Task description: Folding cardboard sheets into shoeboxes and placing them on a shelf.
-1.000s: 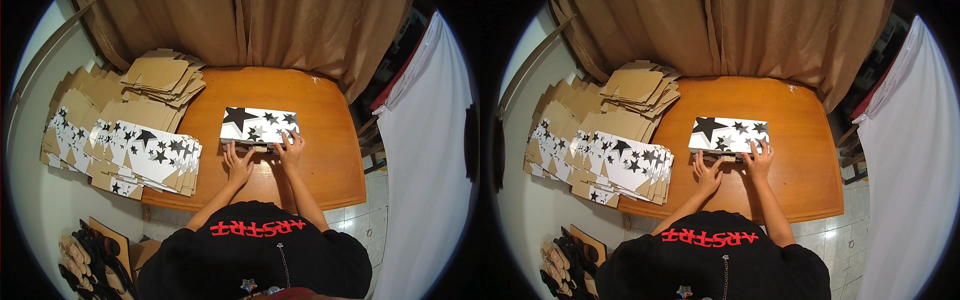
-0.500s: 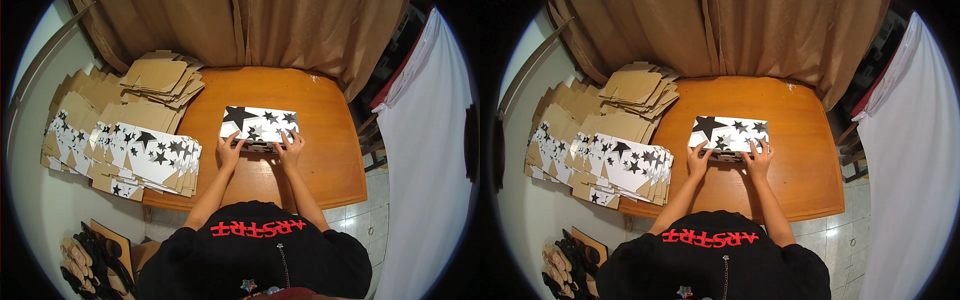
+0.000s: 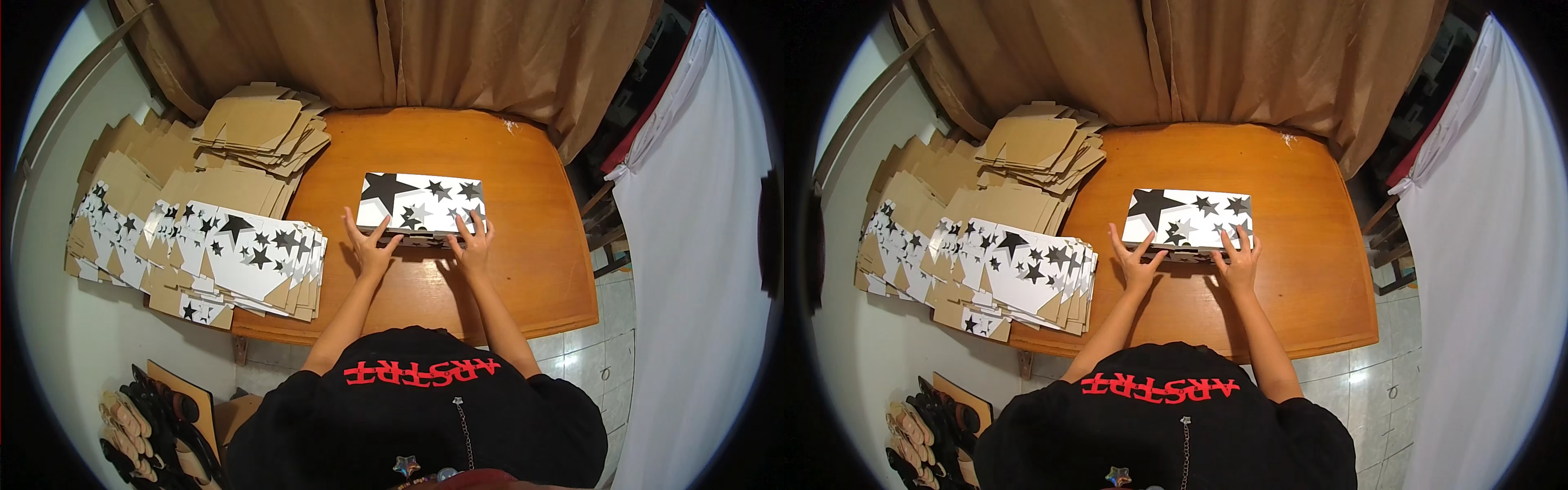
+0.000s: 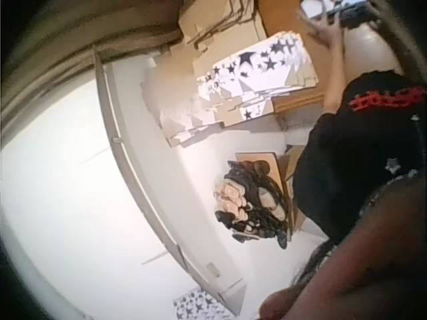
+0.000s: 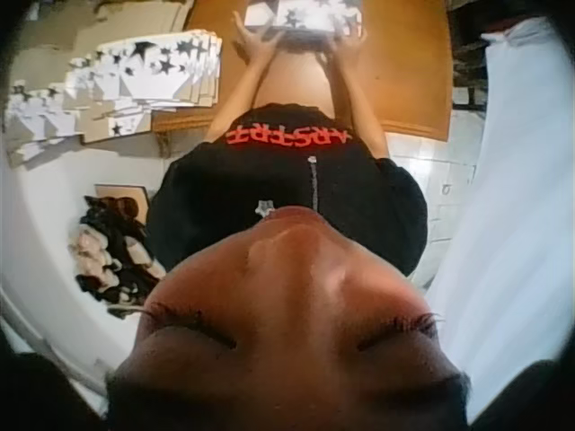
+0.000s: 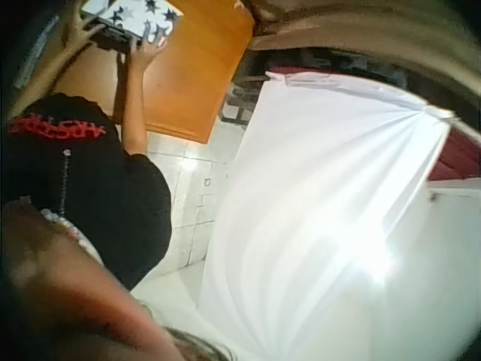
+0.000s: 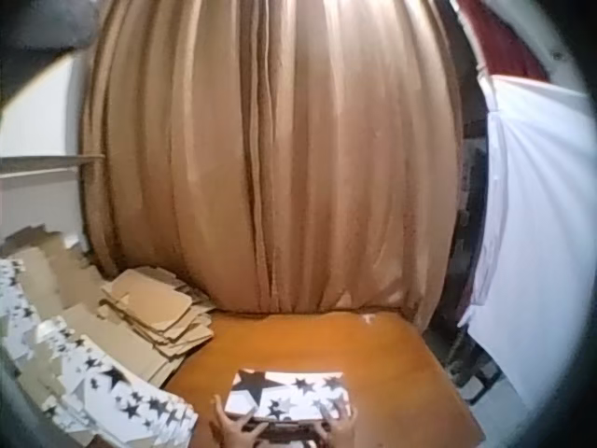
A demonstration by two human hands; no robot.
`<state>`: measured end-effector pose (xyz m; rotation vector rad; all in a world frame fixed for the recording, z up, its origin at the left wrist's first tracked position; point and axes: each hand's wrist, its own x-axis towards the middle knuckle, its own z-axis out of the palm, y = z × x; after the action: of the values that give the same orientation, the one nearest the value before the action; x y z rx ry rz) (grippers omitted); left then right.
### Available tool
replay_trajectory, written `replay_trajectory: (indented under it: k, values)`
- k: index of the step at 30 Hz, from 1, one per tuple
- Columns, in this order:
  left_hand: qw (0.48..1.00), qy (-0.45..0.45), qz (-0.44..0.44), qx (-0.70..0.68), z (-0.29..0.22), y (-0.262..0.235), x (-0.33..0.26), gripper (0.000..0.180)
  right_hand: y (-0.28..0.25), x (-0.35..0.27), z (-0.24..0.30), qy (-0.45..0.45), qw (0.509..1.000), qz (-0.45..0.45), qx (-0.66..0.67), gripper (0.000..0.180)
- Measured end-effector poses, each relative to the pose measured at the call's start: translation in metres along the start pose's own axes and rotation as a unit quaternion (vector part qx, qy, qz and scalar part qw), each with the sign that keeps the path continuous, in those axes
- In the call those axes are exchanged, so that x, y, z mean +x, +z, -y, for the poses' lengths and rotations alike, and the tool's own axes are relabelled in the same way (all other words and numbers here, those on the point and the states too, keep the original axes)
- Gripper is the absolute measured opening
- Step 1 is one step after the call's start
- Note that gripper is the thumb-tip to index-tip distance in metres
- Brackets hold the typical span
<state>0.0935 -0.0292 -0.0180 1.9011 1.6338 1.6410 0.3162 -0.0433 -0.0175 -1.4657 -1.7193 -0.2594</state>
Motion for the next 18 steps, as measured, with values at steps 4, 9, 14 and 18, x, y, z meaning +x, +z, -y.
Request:
replay_trajectory:
  k: [4,9,14,18]
  values:
    - [0.984,0.061,0.079,0.149,-0.001,-0.001,0.010,0.038,-0.005,0.002,0.000,-0.007,1.000,0.022,0.008,0.043]
    - [0.967,0.166,0.129,0.140,0.006,0.015,0.012,0.038,0.001,-0.003,-0.004,-0.013,0.999,0.026,-0.024,0.041]
    - [0.974,0.166,0.135,0.070,0.009,0.017,0.012,0.032,0.000,-0.001,0.001,-0.016,1.000,0.010,-0.011,0.042]
    - [0.975,0.167,0.136,0.063,0.011,0.017,0.010,0.033,-0.002,0.001,0.003,0.006,1.000,0.025,0.013,0.039]
